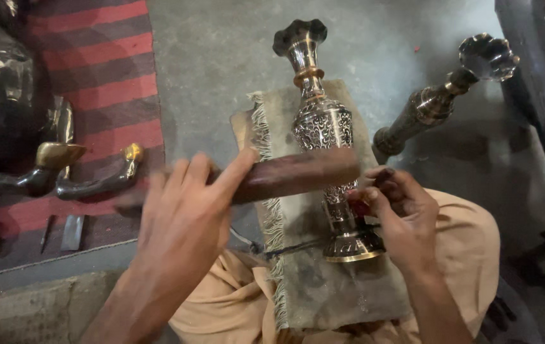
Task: The person sits on the floor and uses a hammer and chisel to engrave intricate patterns onto a silver-colored metal vase. The person repeatedly strikes the chisel against the vase's surface to create detailed designs.
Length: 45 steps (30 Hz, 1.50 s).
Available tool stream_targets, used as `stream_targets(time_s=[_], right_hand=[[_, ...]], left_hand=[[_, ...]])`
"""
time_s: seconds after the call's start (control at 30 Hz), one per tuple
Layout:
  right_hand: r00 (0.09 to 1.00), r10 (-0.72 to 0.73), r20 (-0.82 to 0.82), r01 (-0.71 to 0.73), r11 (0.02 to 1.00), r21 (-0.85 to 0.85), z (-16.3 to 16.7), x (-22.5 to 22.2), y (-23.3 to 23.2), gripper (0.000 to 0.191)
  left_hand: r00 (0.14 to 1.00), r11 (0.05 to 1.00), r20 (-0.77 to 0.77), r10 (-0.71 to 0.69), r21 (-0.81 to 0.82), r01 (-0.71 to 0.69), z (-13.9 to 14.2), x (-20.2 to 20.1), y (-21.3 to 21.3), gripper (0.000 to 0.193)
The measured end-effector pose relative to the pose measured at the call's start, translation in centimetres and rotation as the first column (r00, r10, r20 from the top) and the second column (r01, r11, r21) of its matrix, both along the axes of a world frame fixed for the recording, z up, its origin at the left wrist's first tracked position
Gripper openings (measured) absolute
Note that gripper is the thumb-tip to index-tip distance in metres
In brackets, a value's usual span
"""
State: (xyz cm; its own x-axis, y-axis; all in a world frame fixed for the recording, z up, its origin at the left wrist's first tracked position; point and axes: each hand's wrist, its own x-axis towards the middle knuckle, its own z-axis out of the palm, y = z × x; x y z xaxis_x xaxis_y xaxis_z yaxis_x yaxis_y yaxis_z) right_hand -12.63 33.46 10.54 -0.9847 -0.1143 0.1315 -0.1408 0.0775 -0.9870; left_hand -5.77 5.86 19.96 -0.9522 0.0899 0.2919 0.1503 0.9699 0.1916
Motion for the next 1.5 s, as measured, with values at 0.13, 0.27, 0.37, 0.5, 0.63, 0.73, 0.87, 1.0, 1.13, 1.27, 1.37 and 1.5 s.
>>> stream_targets(time_s=[0.13, 0.27, 0.37, 0.5, 0.63, 0.73, 0.87, 1.0, 1.13, 1.27, 1.37, 1.5], right_hand=[[0.995, 0.076, 0.07, -0.07, 0.994, -0.085, -0.8, -0.7, 1.2, 0.023], [0.976, 0.216, -0.015, -0.216, 0.976, -0.032, -0.1, -1.7, 1.9, 0.024], [0.95, 0.304, 0.076, -0.313, 0.919, 0.238, 1.5, -2.9, 1.9, 0.031], [0.809, 0.56, 0.177, -0.561, 0.649, 0.513, 4.1, -5.3, 0.6, 0.035], [0.557, 0.813, 0.17, -0.722, 0.373, 0.583, 6.6, -7.1, -0.6, 0.037], [0.502, 0.795, 0.341, -0.785, 0.252, 0.566, 7.5, -7.7, -1.5, 0.042], [0.41, 0.857, 0.314, -0.785, 0.156, 0.599, 7.5, -8.5, -2.1, 0.04], [0.345, 0.915, 0.207, -0.789, 0.164, 0.592, 7.1, -8.9, -1.8, 0.041], [0.349, 0.889, 0.297, -0.803, 0.121, 0.583, 6.6, -9.0, -1.7, 0.041], [0.317, 0.914, 0.254, -0.803, 0.116, 0.585, 6.4, -9.5, -1.4, 0.04], [0.296, 0.928, 0.225, -0.803, 0.115, 0.585, 6.1, -9.5, -1.5, 0.04], [0.34, 0.857, 0.386, -0.773, 0.021, 0.634, 5.9, -9.6, -1.6, 0.034]], left_hand=[[0.991, 0.89, 0.132, -0.012, 0.452, -0.049, -2.6, 1.5, -0.2, 0.072], [0.913, 0.74, 0.399, 0.082, 0.589, -0.324, -6.8, 3.0, 0.7, 0.075], [0.926, 0.579, 0.376, 0.026, 0.75, -0.32, -10.2, 4.4, 1.5, 0.068], [0.929, 0.338, 0.37, 0.011, 0.873, -0.352, -14.4, 7.4, 4.2, 0.071], [0.994, 0.105, 0.101, 0.046, 0.989, -0.105, -17.4, 9.5, 7.6, 0.087], [0.975, 0.076, 0.146, 0.17, 0.984, -0.161, -18.2, 10.4, 9.9, 0.082], [0.93, 0.165, 0.287, 0.231, 0.93, -0.329, -17.6, 10.5, 10.3, 0.08], [0.919, 0.35, 0.266, 0.291, 0.865, -0.361, -15.7, 10.2, 9.3, 0.075], [0.899, 0.404, 0.292, 0.327, 0.816, -0.412, -13.7, 9.6, 9.1, 0.075], [0.905, 0.486, 0.178, 0.386, 0.795, -0.364, -12.4, 8.7, 9.7, 0.079], [0.889, 0.489, 0.194, 0.414, 0.777, -0.397, -11.8, 8.5, 9.9, 0.08], [0.84, 0.684, 0.268, 0.471, 0.491, -0.54, -11.1, 8.0, 9.3, 0.086]])
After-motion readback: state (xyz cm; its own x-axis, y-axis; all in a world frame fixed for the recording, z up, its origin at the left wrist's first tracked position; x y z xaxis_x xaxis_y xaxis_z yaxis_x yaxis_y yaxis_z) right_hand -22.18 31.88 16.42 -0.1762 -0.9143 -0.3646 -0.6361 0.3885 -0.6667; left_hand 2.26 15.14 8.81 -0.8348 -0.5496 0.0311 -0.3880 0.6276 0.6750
